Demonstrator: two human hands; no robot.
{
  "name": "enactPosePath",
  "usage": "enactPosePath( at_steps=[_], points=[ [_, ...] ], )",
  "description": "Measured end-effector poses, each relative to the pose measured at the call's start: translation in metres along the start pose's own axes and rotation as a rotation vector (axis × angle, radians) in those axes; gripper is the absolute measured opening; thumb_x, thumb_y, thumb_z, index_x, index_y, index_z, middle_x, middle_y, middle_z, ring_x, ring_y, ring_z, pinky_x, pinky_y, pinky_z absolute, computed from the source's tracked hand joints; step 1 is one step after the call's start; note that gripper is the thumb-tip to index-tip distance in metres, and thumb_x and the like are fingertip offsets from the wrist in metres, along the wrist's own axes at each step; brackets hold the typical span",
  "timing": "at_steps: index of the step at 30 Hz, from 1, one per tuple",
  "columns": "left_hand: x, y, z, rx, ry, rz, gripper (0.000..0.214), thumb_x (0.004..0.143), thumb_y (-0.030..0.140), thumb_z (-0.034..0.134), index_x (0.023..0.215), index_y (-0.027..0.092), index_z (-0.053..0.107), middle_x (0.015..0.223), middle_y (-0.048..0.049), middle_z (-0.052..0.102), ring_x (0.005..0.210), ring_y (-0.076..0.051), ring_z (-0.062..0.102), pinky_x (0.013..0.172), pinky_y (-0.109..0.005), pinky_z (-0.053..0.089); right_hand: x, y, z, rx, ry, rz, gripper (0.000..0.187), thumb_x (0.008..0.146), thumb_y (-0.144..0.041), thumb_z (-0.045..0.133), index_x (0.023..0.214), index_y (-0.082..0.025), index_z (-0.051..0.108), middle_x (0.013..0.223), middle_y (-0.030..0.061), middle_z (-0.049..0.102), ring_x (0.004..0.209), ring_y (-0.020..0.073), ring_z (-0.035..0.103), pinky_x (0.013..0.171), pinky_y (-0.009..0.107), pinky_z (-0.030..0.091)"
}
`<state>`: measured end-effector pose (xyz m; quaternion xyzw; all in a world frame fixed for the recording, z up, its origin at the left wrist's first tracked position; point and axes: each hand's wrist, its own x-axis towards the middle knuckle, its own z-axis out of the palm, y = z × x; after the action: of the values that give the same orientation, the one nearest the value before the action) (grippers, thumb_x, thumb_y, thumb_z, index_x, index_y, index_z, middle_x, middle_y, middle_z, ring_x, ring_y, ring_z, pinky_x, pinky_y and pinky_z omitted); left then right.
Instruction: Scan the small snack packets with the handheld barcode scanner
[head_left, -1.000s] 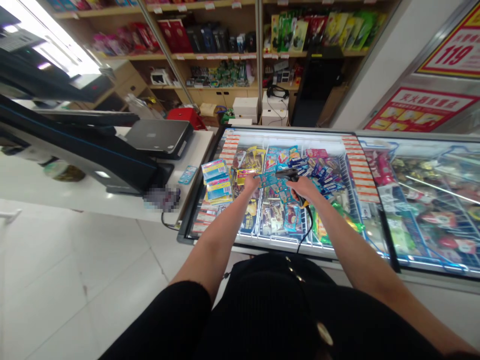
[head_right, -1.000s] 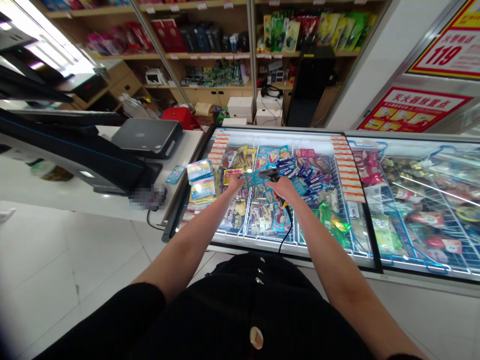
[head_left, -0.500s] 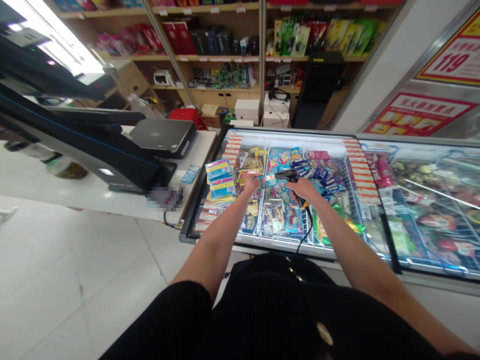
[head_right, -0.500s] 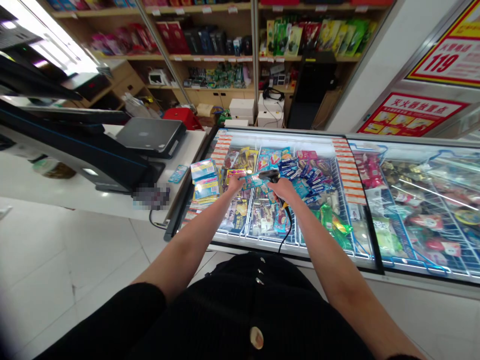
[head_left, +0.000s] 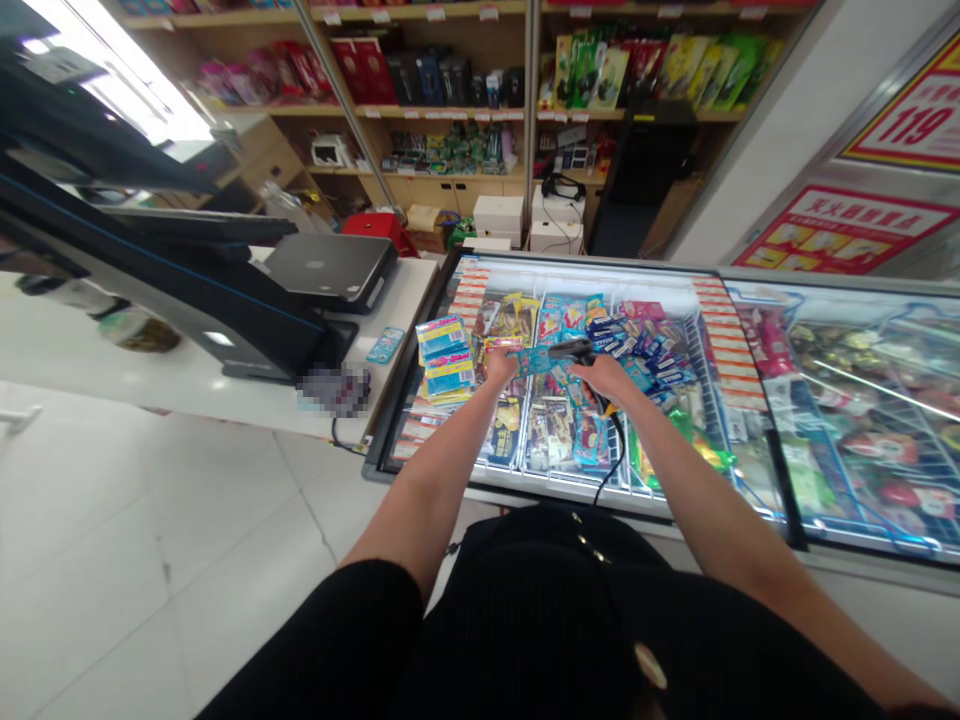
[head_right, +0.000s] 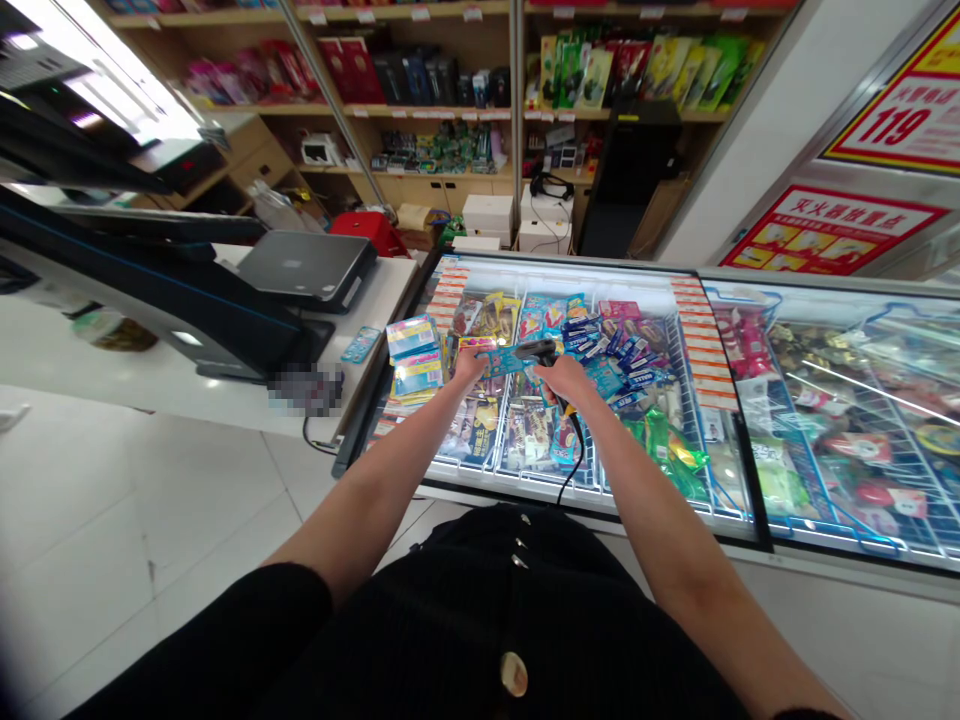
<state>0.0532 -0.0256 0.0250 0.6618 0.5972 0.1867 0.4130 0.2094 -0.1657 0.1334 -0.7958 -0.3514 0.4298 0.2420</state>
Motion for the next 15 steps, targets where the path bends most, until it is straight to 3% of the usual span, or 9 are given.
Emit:
enactPosePath(
  at_steps=[8,15],
  points=[
    [-0.011,0.009,-0.008,0.033,0.008,-0.021,0.031,0.068,0.014,0.059,0.097,0.012,0.071,0.084,-0.0060,0.070,0.078,-0.018,0.064,0.067,-0.022,0.045,0.017,0.014,0.008,-0.010,-0.010,-0.029,0.035,0.079,-0.043,0.062,0.058,-0.018,0.050,0.048,0.0040,0.057,0.039,0.0146,0.054,0.042,0.023,0.042],
    [-0.004,-0.005,-0.006,0.154,-0.031,-0.065,0.023,0.068,0.012,0.060,0.089,0.011,0.070,0.085,-0.0095,0.069,0.082,-0.020,0.064,0.067,-0.023,0.044,0.018,0.012,0.008,-0.020,0.006,-0.017,0.033,0.079,-0.042,0.063,0.059,-0.017,0.052,0.050,0.0048,0.058,0.041,0.0149,0.055,0.044,0.023,0.043]
  ],
)
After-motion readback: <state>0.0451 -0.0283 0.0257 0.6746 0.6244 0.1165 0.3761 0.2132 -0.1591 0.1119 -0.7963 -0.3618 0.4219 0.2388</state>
